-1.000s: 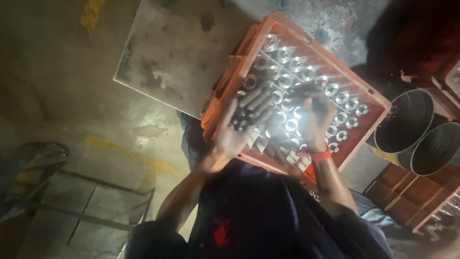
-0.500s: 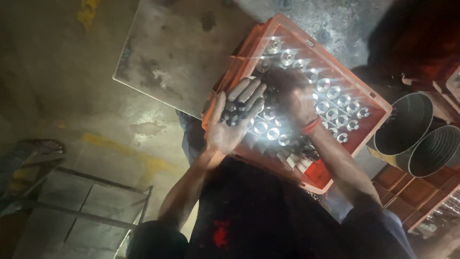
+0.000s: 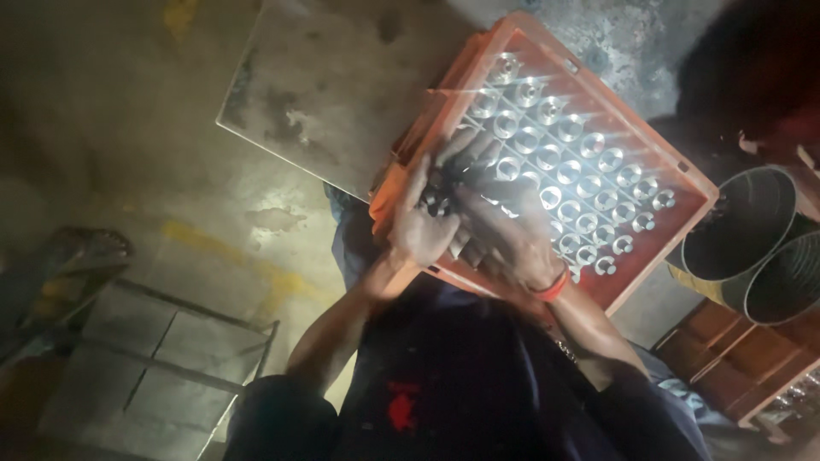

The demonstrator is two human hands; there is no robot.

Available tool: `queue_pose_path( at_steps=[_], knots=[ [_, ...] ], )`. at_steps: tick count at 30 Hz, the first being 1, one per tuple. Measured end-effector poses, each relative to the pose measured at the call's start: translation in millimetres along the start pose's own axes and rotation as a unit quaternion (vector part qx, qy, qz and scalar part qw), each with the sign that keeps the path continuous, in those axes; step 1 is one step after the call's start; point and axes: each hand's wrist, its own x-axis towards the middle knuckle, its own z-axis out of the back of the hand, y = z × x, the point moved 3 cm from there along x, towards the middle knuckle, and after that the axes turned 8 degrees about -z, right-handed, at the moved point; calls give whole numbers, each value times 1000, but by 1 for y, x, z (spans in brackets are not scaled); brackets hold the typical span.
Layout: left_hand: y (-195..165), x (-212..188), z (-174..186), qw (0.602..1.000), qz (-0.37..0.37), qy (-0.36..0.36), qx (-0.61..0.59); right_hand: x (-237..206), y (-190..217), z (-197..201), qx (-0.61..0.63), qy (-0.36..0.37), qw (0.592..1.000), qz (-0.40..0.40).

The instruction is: The person picks small knurled metal parts from buckets beside the table and places them one at a time into the compartments of an orange divider tray, occasionally repositioning the tray and reaching into different buckets for more parts.

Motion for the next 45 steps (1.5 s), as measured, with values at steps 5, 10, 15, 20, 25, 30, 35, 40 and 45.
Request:
queue_pose_path(
  at_steps=[5,10,15,20,25,30,35,40,45],
  knots=[
    [17,2,-8,992,9,127,2,-8,-20,12,76,-105,991,-29],
    [5,2,-47,983,-34,179,36,-9,-61,9,356,-212,888,-200],
    [-25,4,-73,985,-74,157,5,52,-108,15,154,-189,942,-229],
    [-38,3,-72,987,-85,137,-3,104,-90,5,-172,-127,976,32],
    [-40,-1,-71,987,-91,132,-11,113,-82,-6,-232,-112,966,11],
    [-35,-5,-70,985,-94,147,13,84,-55,6,-231,-172,957,-25],
    [-19,-14,-39,988,-72,133,40,-3,-1,-6,12,-200,973,-113],
    [15,-8,-5,996,-2,67,-52,-23,-2,-6,-32,-98,991,-87],
    [35,-6,-10,997,11,68,-32,-31,-22,13,0,-82,993,-81]
  ],
)
